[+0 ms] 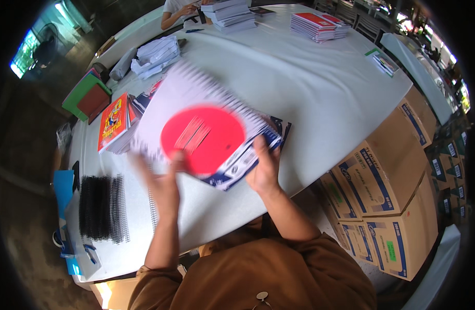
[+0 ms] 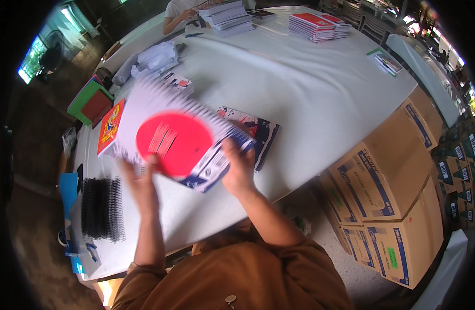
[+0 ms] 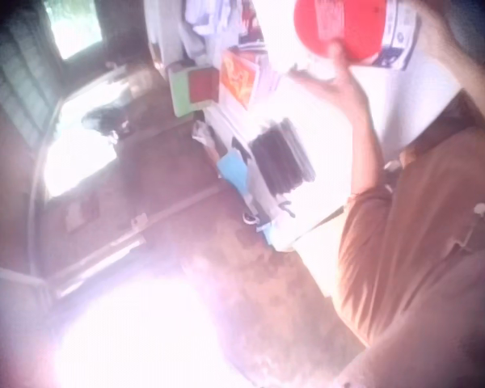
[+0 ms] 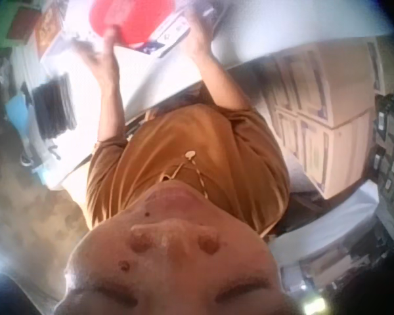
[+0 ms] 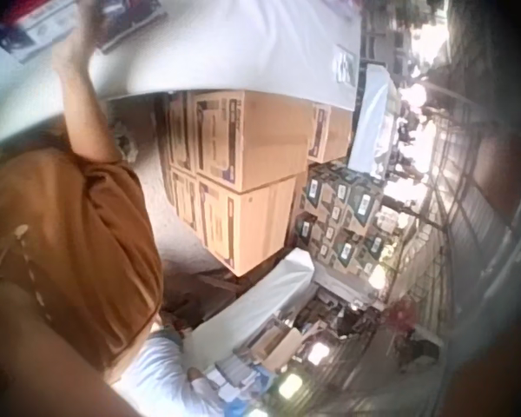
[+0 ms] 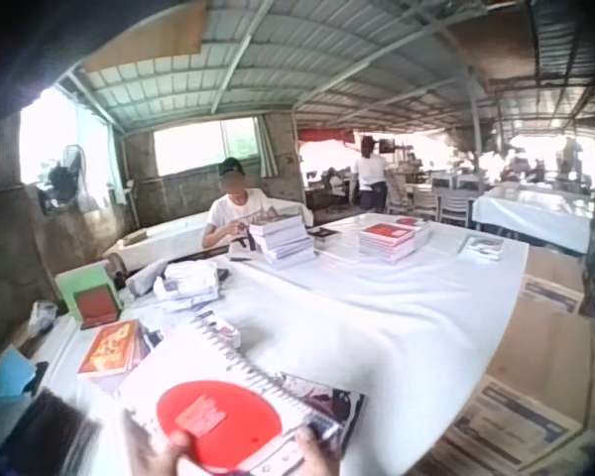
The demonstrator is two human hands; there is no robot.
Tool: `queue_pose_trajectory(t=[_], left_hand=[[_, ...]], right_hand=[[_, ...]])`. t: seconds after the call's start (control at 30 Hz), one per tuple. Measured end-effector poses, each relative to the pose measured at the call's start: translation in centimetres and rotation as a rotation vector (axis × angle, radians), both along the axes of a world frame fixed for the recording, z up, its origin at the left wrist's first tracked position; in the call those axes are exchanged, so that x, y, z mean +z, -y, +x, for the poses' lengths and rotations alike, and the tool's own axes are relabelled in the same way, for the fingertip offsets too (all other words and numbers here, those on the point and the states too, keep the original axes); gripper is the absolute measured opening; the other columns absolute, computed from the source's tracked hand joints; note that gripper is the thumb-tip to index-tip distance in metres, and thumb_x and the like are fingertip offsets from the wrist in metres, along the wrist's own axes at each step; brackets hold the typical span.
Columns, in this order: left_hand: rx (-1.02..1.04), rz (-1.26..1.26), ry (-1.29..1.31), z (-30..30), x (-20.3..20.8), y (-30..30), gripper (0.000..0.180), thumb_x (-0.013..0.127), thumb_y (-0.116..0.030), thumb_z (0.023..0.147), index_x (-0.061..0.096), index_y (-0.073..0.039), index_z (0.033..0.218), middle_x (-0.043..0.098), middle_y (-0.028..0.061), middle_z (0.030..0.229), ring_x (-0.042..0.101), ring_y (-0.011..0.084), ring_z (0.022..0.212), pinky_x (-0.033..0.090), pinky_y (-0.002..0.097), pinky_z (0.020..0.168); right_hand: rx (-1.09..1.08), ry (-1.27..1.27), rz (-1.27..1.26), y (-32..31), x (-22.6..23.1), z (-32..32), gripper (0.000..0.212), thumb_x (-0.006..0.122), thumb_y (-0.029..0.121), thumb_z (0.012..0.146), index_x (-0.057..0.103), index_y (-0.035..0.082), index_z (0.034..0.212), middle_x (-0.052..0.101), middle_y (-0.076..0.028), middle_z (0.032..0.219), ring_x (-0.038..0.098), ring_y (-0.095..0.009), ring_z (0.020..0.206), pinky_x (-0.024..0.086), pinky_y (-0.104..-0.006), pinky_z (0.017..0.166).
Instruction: The person picks up a plastic spiral coil and a notebook cover with pages, then threads the coil through the pre-punched holes by hand to bind the notebook.
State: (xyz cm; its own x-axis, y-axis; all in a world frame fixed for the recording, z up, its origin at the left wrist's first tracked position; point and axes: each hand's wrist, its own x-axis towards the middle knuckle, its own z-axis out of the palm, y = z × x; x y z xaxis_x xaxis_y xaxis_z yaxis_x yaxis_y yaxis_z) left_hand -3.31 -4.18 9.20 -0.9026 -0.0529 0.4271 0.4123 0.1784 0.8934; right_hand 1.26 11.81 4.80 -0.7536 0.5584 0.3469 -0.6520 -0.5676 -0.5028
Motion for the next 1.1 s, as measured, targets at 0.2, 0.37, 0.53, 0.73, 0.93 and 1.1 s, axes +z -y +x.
queue_pose_trajectory(t=[0.2,0.37,0.53,0.73,0.93,1.1], left_hand=[[-0.497,-0.186,-0.337,-4.8,-5.2,-7.4,0.029,0.057,0.001,0.080,0.057,-0.006,0.108,0.060,0.0125,0.110,0.056,0.0247,0.106,0.039,0.0371,0.094],[-0.739,-0.960,-0.468,-6.5,-8.8,-6.6,0.057,0.068,-0.038,0.072,0.052,-0.011,0.120,0.047,0.0111,0.127,0.040,0.0280,0.121,0.020,0.0484,0.105],[-0.328,-0.965,-0.285,-5.6,-9.8,-5.5,0.080,0.069,-0.056,0.062,0.045,-0.011,0.124,0.039,0.0162,0.128,0.040,0.0324,0.115,0.028,0.0447,0.095],[-0.285,-0.941,-0.160,-5.4,-9.7,-5.1,0.070,0.069,-0.052,0.066,0.049,-0.011,0.118,0.044,0.0143,0.122,0.041,0.0310,0.111,0.030,0.0435,0.092],[0.108,-0.994,-0.505,-14.0,-5.6,-4.7,0.049,0.066,-0.030,0.075,0.050,-0.010,0.117,0.041,0.0153,0.129,0.040,0.0326,0.117,0.032,0.0450,0.094],[0.036,-1.134,-0.255,-16.6,-1.4,-1.2,0.027,0.047,-0.018,0.086,0.055,-0.007,0.109,0.063,0.0173,0.090,0.062,0.0332,0.078,0.048,0.0414,0.069]], right_hand=[[-0.570,0.566,0.229,-4.1,-3.3,0.4,0.070,0.047,0.033,0.091,0.008,-0.001,0.139,0.025,-0.021,0.140,0.029,-0.027,0.128,0.026,-0.0347,0.103],[-0.710,1.020,1.133,-5.2,-6.9,5.3,0.066,0.056,0.005,0.076,0.025,-0.004,0.134,0.041,-0.025,0.128,0.033,-0.037,0.123,0.024,-0.0436,0.102],[-0.613,1.092,1.492,-4.6,-7.0,6.1,0.068,0.059,0.018,0.079,0.027,-0.005,0.133,0.039,-0.025,0.130,0.029,-0.034,0.126,0.021,-0.0485,0.100],[-0.535,1.073,1.608,-7.0,-6.9,4.2,0.055,0.060,0.024,0.081,0.041,0.003,0.129,0.044,-0.017,0.130,0.035,-0.030,0.122,0.026,-0.0422,0.097],[-0.673,1.184,1.736,-5.8,-6.3,4.2,0.061,0.059,0.029,0.081,0.036,0.006,0.133,0.033,-0.020,0.137,0.023,-0.036,0.130,0.020,-0.0493,0.101],[-0.862,0.773,1.379,-5.3,-4.7,5.1,0.061,0.060,0.016,0.080,0.034,-0.001,0.132,0.034,-0.021,0.136,0.026,-0.039,0.129,0.022,-0.0495,0.102]])
